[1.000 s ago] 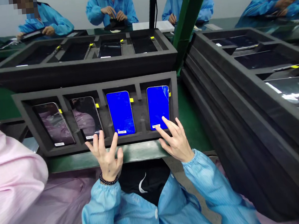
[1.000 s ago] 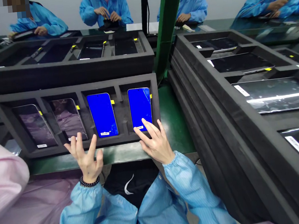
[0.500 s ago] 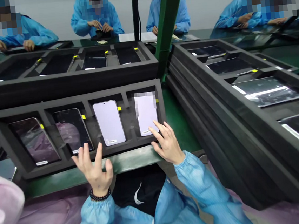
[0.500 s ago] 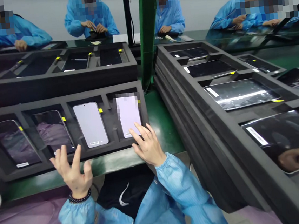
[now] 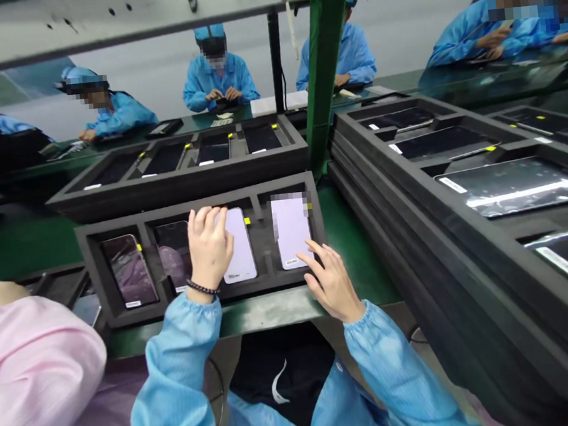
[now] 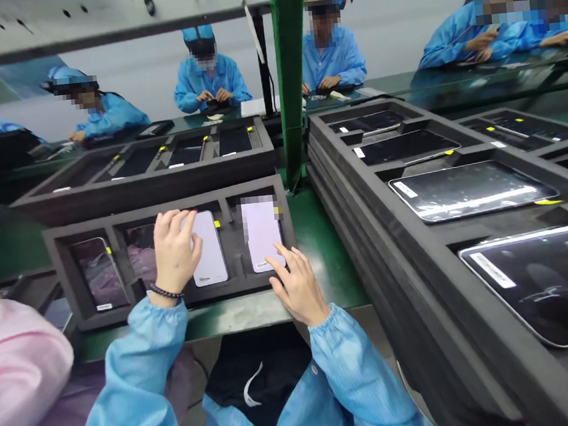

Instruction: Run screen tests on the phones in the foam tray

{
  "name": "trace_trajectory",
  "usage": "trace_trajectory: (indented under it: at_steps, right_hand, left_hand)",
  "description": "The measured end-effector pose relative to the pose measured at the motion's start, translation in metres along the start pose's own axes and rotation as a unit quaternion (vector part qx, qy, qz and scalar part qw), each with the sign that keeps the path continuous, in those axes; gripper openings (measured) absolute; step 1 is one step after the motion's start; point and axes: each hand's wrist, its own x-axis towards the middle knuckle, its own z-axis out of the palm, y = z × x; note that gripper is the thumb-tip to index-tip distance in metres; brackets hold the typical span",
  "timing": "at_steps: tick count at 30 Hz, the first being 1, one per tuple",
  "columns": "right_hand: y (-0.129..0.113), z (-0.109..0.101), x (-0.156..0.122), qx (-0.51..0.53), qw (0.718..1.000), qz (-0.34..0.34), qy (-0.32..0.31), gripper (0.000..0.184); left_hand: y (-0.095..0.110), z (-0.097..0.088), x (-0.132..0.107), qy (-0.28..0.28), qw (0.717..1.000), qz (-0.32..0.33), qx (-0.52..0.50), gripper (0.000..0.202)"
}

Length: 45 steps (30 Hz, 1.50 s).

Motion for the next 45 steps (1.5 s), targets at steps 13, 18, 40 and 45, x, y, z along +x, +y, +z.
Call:
trace_trajectory:
  at_steps: [13,18,40,45]
  right_hand:
    - [-0.004,0.001,-0.004,0.069,0.994,0.074,0.03,0.048]
    - [-0.005,0.001,-0.004,0.08,0.993,0.084,0.024,0.045]
    - [-0.074,-0.069,0.003,0.173,0.972,0.159,-0.027,0.033]
    - [-0.089,-0.076,0.002,0.045,0.998,0.011,0.037,0.043]
  left_hand:
    - [-0.008,-0.007,-0.014,-0.131,0.944,-0.074,-0.294,0.054]
    - [-0.005,0.0,-0.044,-0.119,0.81,-0.212,-0.534,0.077]
    - [0.137,-0.073,-0.152,-0.123,0.681,-0.481,-0.539,0.057]
    - [0.141,-0.076,-0.16,-0.111,0.698,-0.48,-0.52,0.056]
